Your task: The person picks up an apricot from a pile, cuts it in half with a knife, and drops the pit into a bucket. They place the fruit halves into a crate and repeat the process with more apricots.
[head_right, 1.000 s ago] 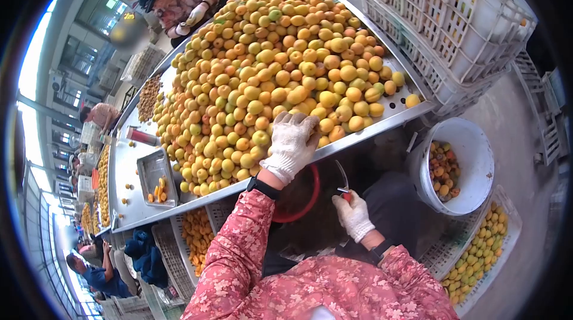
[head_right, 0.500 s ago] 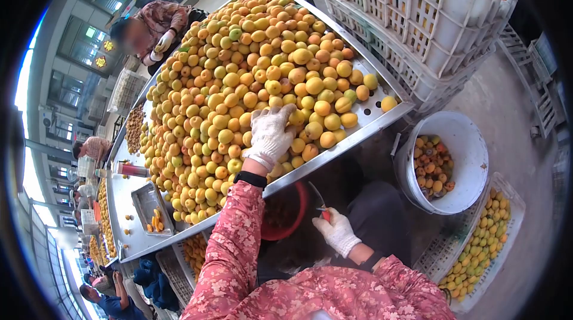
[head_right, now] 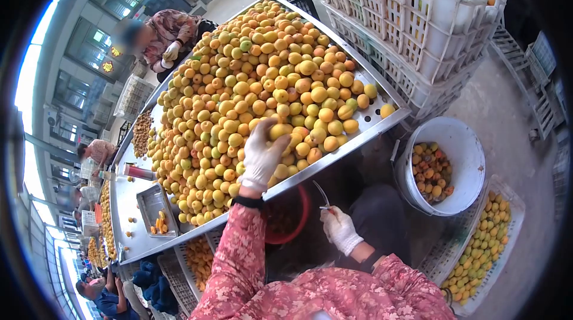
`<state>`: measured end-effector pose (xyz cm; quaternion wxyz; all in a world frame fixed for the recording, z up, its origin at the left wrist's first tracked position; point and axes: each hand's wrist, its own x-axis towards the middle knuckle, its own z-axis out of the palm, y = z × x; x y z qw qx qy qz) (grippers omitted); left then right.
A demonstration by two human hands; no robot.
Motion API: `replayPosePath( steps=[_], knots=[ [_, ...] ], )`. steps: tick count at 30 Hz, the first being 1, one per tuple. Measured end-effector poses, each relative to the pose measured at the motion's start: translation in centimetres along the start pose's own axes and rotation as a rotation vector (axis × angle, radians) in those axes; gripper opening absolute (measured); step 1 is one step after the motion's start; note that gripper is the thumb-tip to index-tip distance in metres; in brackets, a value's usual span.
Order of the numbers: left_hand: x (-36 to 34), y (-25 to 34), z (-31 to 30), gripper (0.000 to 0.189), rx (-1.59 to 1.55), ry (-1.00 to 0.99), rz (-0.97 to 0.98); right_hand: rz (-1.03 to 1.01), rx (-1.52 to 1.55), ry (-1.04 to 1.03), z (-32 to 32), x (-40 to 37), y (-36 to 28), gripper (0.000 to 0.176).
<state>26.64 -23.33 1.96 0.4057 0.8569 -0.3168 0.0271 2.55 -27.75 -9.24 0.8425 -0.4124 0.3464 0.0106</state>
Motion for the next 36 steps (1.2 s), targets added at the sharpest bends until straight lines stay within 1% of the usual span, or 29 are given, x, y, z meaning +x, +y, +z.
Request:
replayPosePath(
  steps=[2, 3, 4, 5, 6, 8, 9, 10, 11, 12, 13, 14, 15, 17, 19, 21, 22, 24, 25, 27, 29, 31, 33, 35, 36],
  knots=[
    [-3.5, 0.2, -2.8, 0.037, -0.642, -0.069, -0.289, -0.076, -0.170, -0.048, -0.1, -0.2, 0.1, 0.023],
    [-5.6, -0.3, -3.6, 0.034, -0.860, -0.048, -0.390, -0.087, -0.175, -0.055, 0.0, -0.4, 0.1, 0.023],
    [-7.7, 0.5, -4.6, 0.035, -0.940, -0.050, -0.447, -0.091, -0.177, -0.052, 0.1, -0.5, 0.1, 0.025],
    [-10.0, -0.6, -4.8, 0.035, -1.037, -0.074, -0.423, -0.094, -0.179, -0.049, 0.3, -0.8, 0.0, 0.027],
    [-12.2, -0.7, -5.2, 0.035, -0.889, -0.078, -0.377, -0.102, -0.188, -0.060, 0.7, -1.1, -0.1, 0.027],
    [-16.0, 0.0, -5.6, 0.037, -1.325, -0.108, -0.573, -0.101, -0.083, -0.081, 1.4, -2.0, -0.3, 0.035],
    [-17.8, -0.4, -5.3, 0.038, -1.299, -0.111, -0.579, -0.124, -0.100, -0.131, 1.6, -2.6, -0.3, 0.035],
    [-19.2, -0.6, -5.2, 0.040, -1.274, -0.114, -0.588, -0.130, -0.112, -0.137, 2.1, -3.7, -0.7, 0.035],
    [-20.7, -0.6, -5.3, 0.045, -1.255, -0.139, -0.551, -0.226, -0.153, -0.217, 2.7, -4.8, -1.3, 0.028],
    [-21.9, 0.3, -5.4, 0.042, -1.203, -0.105, -0.509, -0.306, -0.195, -0.302, 3.3, -6.0, -1.7, 0.022],
    [-22.9, 1.0, -5.8, 0.045, -1.157, -0.103, -0.467, -0.323, -0.181, -0.333, 4.0, -6.9, -2.0, 0.021],
    [-23.9, 1.6, -6.2, 0.049, -1.108, -0.094, -0.447, -0.257, -0.083, -0.331, 4.8, -7.7, -2.2, 0.018],
    [-25.2, 1.9, -6.6, 0.052, -1.108, -0.083, -0.444, -0.338, -0.209, -0.395, 5.4, -8.8, -2.7, 0.015],
    [-26.7, 2.2, -7.1, 0.057, -1.088, -0.055, -0.395, -0.347, -0.377, -0.442, 6.4, -10.5, -3.2, 0.013],
    [-28.1, 1.9, -7.5, 0.062, -1.087, -0.002, -0.368, -0.364, -0.453, -0.470, 7.0, -11.0, -2.3, 0.013],
    [-29.2, 2.1, -8.0, 0.063, -1.100, 0.035, -0.369, -0.492, -0.645, -0.492, 7.1, -11.2, -1.3, 0.014],
    [-29.7, 2.2, -8.4, 0.064, -1.058, 0.047, -0.364, -0.484, -0.655, -0.498, 7.3, -11.5, -1.0, 0.014],
    [-30.5, 2.6, -9.1, 0.064, -1.017, 0.063, -0.371, -0.587, -0.746, -0.533, 8.0, -12.3, -0.6, 0.013],
    [-30.6, 2.9, -9.5, 0.067, -0.959, 0.073, -0.367, -0.589, -0.793, -0.531, 8.3, -12.7, -0.8, 0.012],
    [-31.0, 3.0, -9.9, 0.070, -0.904, 0.081, -0.362, -0.599, -0.830, -0.539, 8.7, -13.4, -1.1, 0.012],
    [-31.3, 3.0, -9.9, 0.069, -0.829, 0.097, -0.283, -0.613, -0.872, -0.541, 8.8, -13.6, -1.1, 0.013],
    [-31.4, 3.0, -10.1, 0.068, -0.831, 0.084, -0.280, -0.704, -0.904, -0.539, 8.9, -13.7, -0.7, 0.012],
    [-31.5, 2.9, -9.8, 0.068, -0.833, 0.071, -0.278, -0.722, -0.895, -0.521, 9.0, -14.0, -0.1, 0.012],
    [-31.6, 2.5, -9.3, 0.066, -0.665, 0.121, -0.186, -0.738, -0.887, -0.501, 8.8, -14.0, 0.3, 0.012],
    [-31.7, 2.5, -9.4, 0.066, -0.671, 0.120, -0.187, -0.728, -0.872, -0.509, 8.6, -13.8, 0.4, 0.012]
  ],
)
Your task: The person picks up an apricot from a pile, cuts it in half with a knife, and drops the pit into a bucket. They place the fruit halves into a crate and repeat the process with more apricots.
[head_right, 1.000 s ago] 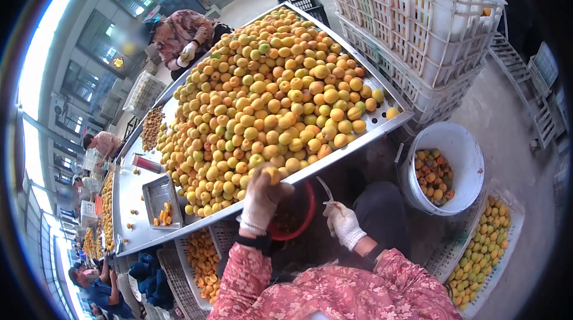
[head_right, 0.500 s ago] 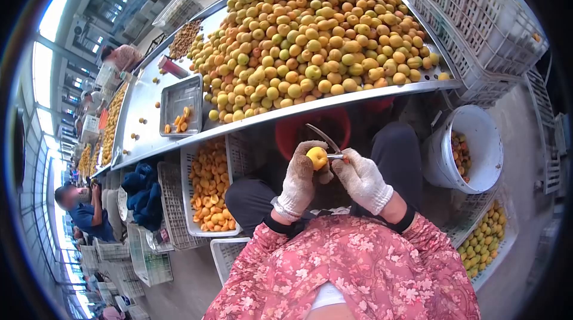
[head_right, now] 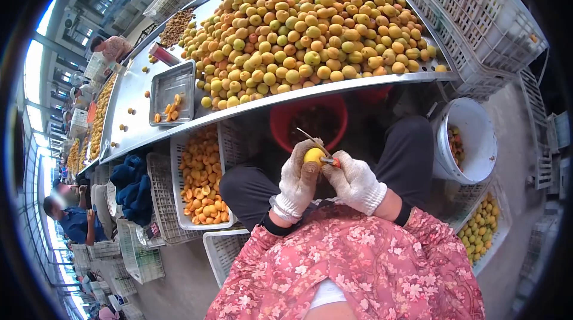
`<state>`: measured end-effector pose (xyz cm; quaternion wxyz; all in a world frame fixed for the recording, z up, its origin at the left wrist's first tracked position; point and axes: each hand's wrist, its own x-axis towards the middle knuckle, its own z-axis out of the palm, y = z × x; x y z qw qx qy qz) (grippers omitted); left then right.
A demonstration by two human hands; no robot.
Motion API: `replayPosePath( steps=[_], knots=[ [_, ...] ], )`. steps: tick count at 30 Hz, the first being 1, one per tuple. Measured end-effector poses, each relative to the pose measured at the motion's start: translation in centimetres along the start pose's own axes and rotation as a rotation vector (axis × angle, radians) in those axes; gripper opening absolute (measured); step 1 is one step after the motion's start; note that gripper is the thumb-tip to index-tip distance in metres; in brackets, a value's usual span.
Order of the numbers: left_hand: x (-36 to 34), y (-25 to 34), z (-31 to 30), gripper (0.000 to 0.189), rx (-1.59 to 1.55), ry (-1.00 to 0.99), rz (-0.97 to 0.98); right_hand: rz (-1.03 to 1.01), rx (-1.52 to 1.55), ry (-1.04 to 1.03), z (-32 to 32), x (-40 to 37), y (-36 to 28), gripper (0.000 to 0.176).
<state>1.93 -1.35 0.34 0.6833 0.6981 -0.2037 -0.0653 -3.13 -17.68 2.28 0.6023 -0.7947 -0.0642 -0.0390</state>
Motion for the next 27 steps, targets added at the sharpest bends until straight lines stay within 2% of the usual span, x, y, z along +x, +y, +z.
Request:
replayPosePath(
  steps=[2, 8, 10, 11, 12, 13, 14, 15, 16, 18, 20, 21, 22, 23, 24, 26, 27],
  knots=[
    [0.0, 0.3, -0.3, 0.054, 0.133, -0.014, 0.054, 0.004, 0.018, -0.008, 0.3, -0.1, 0.8, 0.012],
    [-1.0, 0.0, -0.3, 0.053, 0.221, 0.062, 0.012, 0.035, 0.132, -0.031, 1.6, 0.3, 2.2, 0.014],
    [-1.2, -0.4, -0.5, 0.053, 0.246, 0.088, 0.033, 0.013, 0.001, -0.075, 1.9, 0.6, 2.2, 0.017],
    [-1.4, -0.7, -0.6, 0.055, 0.192, 0.097, -0.044, 0.057, 0.236, -0.033, 3.1, 0.6, 3.7, 0.024],
    [-1.7, -1.1, -0.7, 0.057, 0.138, 0.107, -0.124, 0.066, 0.241, -0.039, 3.1, 0.9, 3.3, 0.024],
    [-1.7, -1.9, -0.5, 0.066, 0.046, 0.140, -0.133, 0.405, 0.432, -0.147, 2.5, 1.7, 2.2, 0.027],
    [-2.1, -2.2, -0.2, 0.066, 0.049, 0.142, -0.137, 0.741, 0.617, -0.254, 1.7, 2.4, 1.0, 0.032],
    [-2.2, -1.9, 0.1, 0.065, -0.213, 0.144, -0.241, 0.824, 0.633, -0.333, 0.8, 2.6, -0.5, 0.041],
    [-2.2, -1.6, 0.2, 0.064, -0.476, 0.145, -0.342, 0.823, 0.634, -0.335, 0.6, 2.4, -0.2, 0.041],
    [-1.8, -1.0, 0.5, 0.065, -0.541, 0.138, -0.344, 0.782, 1.144, -0.478, 0.1, 1.7, 0.5, 0.048],
    [-1.5, -0.9, 0.8, 0.068, -0.695, 0.176, -0.447, 0.757, 1.144, -0.432, 0.3, 1.3, 0.2, 0.052],
    [-1.4, -1.6, -0.4, 0.070, -0.929, 0.044, -0.491, 0.718, 1.070, -0.314, 0.2, 1.4, 0.2, 0.052],
    [-1.4, -2.1, -0.2, 0.070, -0.925, 0.044, -0.487, 0.676, 0.995, -0.196, 0.0, 1.4, 0.3, 0.052],
    [-1.5, -2.7, 0.2, 0.071, -1.018, 0.067, -0.466, 0.593, 0.929, -0.284, -0.7, 0.9, 1.9, 0.040],
    [-1.3, -2.6, 0.6, 0.072, -1.112, 0.089, -0.447, 0.590, 0.931, -0.282, -0.6, 0.7, 1.8, 0.040],
    [-1.4, -2.9, 0.8, 0.073, -1.159, 0.084, -0.432, 0.545, 0.614, -0.172, 0.0, 0.2, 1.0, 0.024],
    [-1.3, -2.2, 1.1, 0.073, -1.154, 0.172, -0.487, 0.518, 0.554, -0.109, 0.7, 0.1, 0.6, 0.018]
  ],
)
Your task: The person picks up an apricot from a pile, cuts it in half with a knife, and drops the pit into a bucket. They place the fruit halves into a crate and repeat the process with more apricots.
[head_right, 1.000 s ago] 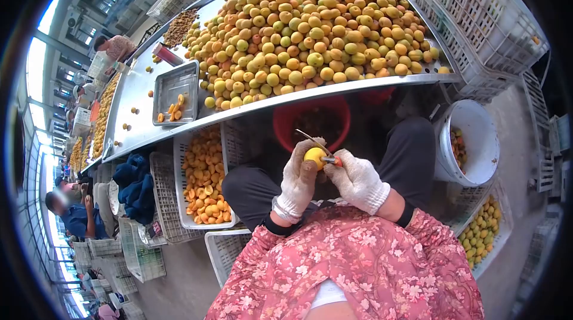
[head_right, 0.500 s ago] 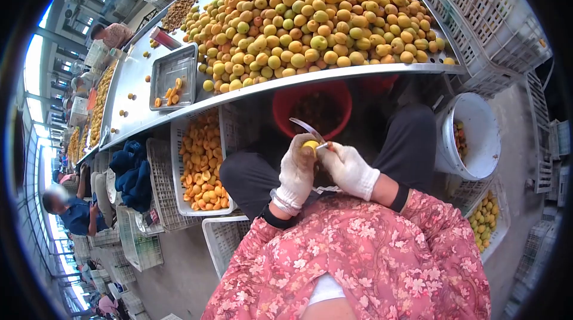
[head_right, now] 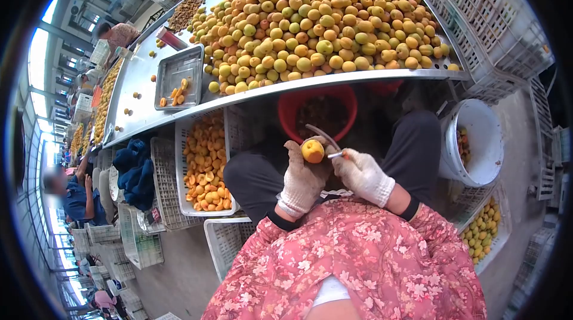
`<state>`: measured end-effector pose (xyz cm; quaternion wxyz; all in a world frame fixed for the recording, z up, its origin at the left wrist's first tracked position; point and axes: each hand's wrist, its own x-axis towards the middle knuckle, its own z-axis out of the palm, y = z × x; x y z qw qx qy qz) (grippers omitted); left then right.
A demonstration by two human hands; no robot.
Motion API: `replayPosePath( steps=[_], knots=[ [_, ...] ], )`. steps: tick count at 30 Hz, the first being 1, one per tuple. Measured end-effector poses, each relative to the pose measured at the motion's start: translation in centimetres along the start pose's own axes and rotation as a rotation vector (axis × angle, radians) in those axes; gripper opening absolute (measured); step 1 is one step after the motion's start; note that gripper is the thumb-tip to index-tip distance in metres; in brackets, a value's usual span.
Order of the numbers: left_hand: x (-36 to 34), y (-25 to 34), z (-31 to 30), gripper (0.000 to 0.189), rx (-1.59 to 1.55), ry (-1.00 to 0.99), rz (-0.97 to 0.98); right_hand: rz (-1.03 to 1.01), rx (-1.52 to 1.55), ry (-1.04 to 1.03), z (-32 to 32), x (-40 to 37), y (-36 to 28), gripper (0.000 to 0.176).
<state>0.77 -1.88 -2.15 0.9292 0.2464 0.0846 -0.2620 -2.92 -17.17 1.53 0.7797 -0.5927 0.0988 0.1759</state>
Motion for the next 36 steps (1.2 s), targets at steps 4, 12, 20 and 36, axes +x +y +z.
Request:
replayPosePath(
  steps=[4, 12, 20, 36],
  knots=[
    [-0.3, 0.3, -0.1, 0.072, 0.129, -0.057, 0.076, -0.227, -0.403, -0.073, -1.3, 0.1, 1.6, 0.015],
    [-0.3, 0.3, 0.1, 0.065, 0.362, -0.113, 0.273, -0.226, -0.600, -0.061, -0.8, -0.4, 0.8, 0.022],
    [-0.6, 0.7, 0.5, 0.068, 0.506, -0.038, 0.330, -0.204, -0.615, -0.078, -0.3, -0.2, 1.8, 0.023],
    [-0.8, 1.3, 2.0, 0.060, 0.337, -0.098, 0.191, -0.507, -0.791, 0.062, 0.0, 1.2, 3.7, 0.026]
  ],
)
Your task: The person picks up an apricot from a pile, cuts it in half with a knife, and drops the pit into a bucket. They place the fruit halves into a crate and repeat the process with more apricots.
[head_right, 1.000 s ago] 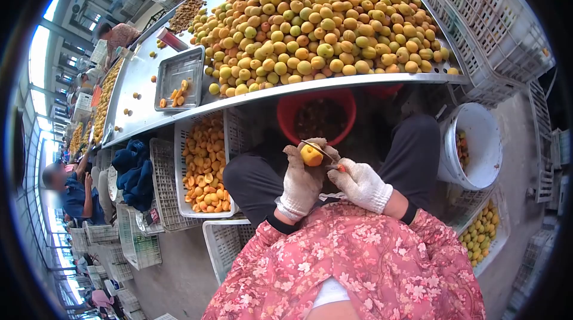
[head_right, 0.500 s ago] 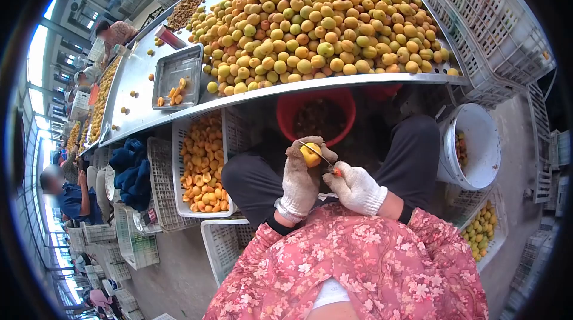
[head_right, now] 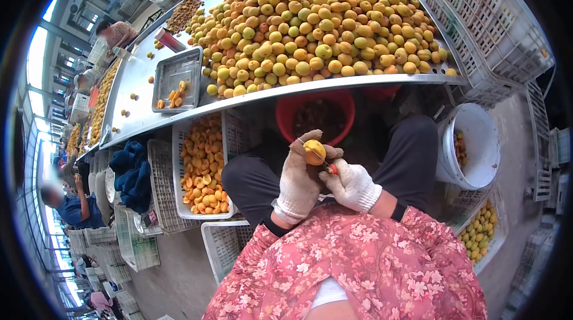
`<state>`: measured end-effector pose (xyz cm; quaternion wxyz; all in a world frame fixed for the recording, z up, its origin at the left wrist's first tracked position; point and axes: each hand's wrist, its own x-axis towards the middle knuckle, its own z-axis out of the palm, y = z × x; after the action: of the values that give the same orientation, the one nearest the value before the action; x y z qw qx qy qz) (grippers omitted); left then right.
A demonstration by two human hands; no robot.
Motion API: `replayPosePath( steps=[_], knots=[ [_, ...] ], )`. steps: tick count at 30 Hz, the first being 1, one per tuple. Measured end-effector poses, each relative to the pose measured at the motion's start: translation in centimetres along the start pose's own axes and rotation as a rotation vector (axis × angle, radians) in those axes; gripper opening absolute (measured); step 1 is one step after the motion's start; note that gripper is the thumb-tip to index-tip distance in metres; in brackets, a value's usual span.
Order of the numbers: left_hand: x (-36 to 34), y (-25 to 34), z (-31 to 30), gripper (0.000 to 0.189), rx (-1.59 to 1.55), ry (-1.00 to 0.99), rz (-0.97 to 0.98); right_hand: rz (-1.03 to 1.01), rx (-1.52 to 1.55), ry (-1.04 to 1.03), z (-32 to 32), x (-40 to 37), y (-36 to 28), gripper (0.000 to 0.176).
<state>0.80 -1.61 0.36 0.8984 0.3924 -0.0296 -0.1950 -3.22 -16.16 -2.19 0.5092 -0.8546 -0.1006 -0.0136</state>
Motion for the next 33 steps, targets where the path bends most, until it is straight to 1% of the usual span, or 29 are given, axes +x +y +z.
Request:
replayPosePath(
  steps=[1, 2, 4, 5, 7, 8, 10, 11, 13, 14, 17, 18, 19, 20, 21, 23, 24, 25, 27, 28, 30, 33],
  knots=[
    [0.2, -0.2, 0.1, 0.062, -0.168, -0.008, -0.069, -0.022, -0.005, 0.037, 0.1, -0.1, 0.2, 0.026],
    [0.2, -0.2, 0.1, 0.062, -0.169, -0.010, -0.068, -0.023, -0.007, 0.037, 0.0, -0.1, 0.2, 0.026],
    [0.3, 0.0, 0.1, 0.063, -0.383, -0.055, -0.177, 0.000, -0.059, 0.013, -0.2, -0.2, 0.2, 0.027],
    [0.3, -0.1, 0.0, 0.063, -0.383, -0.055, -0.178, 0.000, -0.058, 0.013, -0.3, -0.1, 0.0, 0.027],
    [0.7, -0.3, -0.1, 0.062, -0.257, 0.029, -0.128, 0.044, 0.019, 0.001, -0.8, 0.3, -0.5, 0.029],
    [0.6, -0.3, 0.0, 0.062, -0.254, 0.028, -0.126, 0.040, 0.021, 0.002, -1.0, 0.3, -0.7, 0.029],
    [0.6, -0.2, 0.3, 0.062, -0.019, 0.117, 0.049, 0.065, -0.038, -0.070, -1.2, 0.4, -0.8, 0.030],
    [0.7, -0.5, 0.0, 0.062, -0.018, 0.116, 0.043, 0.071, -0.037, -0.068, -1.1, 0.2, -0.6, 0.030],
    [0.9, -0.7, -0.7, 0.061, -0.375, -0.071, -0.111, -0.074, -0.100, 0.049, -0.4, 0.4, 0.6, 0.030],
    [0.7, -1.2, -0.5, 0.062, -0.383, -0.022, -0.115, -0.070, -0.080, 0.066, 0.0, 0.4, 1.4, 0.030],
    [0.5, -1.2, -0.6, 0.061, -0.391, -0.024, -0.127, -0.032, -0.060, 0.036, 0.0, 0.3, 1.7, 0.031],
    [0.6, -1.3, -0.7, 0.061, -0.391, -0.026, -0.129, 0.019, 0.002, 0.003, -0.4, 0.2, 1.0, 0.029],
    [0.7, -1.4, -0.9, 0.059, -0.211, 0.026, -0.055, 0.020, 0.002, 0.003, -0.9, 0.2, 0.4, 0.029],
    [0.7, -1.4, -1.1, 0.057, -0.030, 0.078, 0.020, 0.087, 0.022, -0.054, -1.2, 0.3, -0.1, 0.024],
    [0.6, -1.2, -1.2, 0.057, -0.028, 0.078, 0.022, 0.154, 0.043, -0.110, -1.4, 0.5, -0.4, 0.019],
    [0.6, -1.1, -1.4, 0.053, 0.157, 0.046, 0.137, 0.145, 0.045, -0.106, -1.3, 0.6, -0.5, 0.018],
    [0.4, -0.5, -0.3, 0.056, 0.211, 0.089, 0.175, 0.138, 0.045, -0.105, -1.3, 0.6, -0.6, 0.018],
    [0.4, -0.3, 0.0, 0.056, 0.211, 0.088, 0.174, 0.139, 0.045, -0.104, -1.0, 0.6, -0.4, 0.018],
    [0.4, -0.2, 0.3, 0.058, 0.086, 0.041, 0.004, 0.038, 0.115, 0.047, 0.4, 0.3, 0.6, 0.024],
    [0.5, -1.2, -0.2, 0.064, -0.118, 0.032, -0.105, 0.040, 0.116, 0.047, 0.8, 0.2, 0.9, 0.024],
    [0.5, -1.3, 0.1, 0.066, -0.156, 0.035, -0.108, -0.052, 0.071, 0.107, 1.0, 0.6, 1.2, 0.025],
    [0.4, -1.1, 0.7, 0.067, -0.219, 0.056, -0.134, 0.000, 0.073, 0.063, 0.3, 0.4, 0.6, 0.029]
  ],
)
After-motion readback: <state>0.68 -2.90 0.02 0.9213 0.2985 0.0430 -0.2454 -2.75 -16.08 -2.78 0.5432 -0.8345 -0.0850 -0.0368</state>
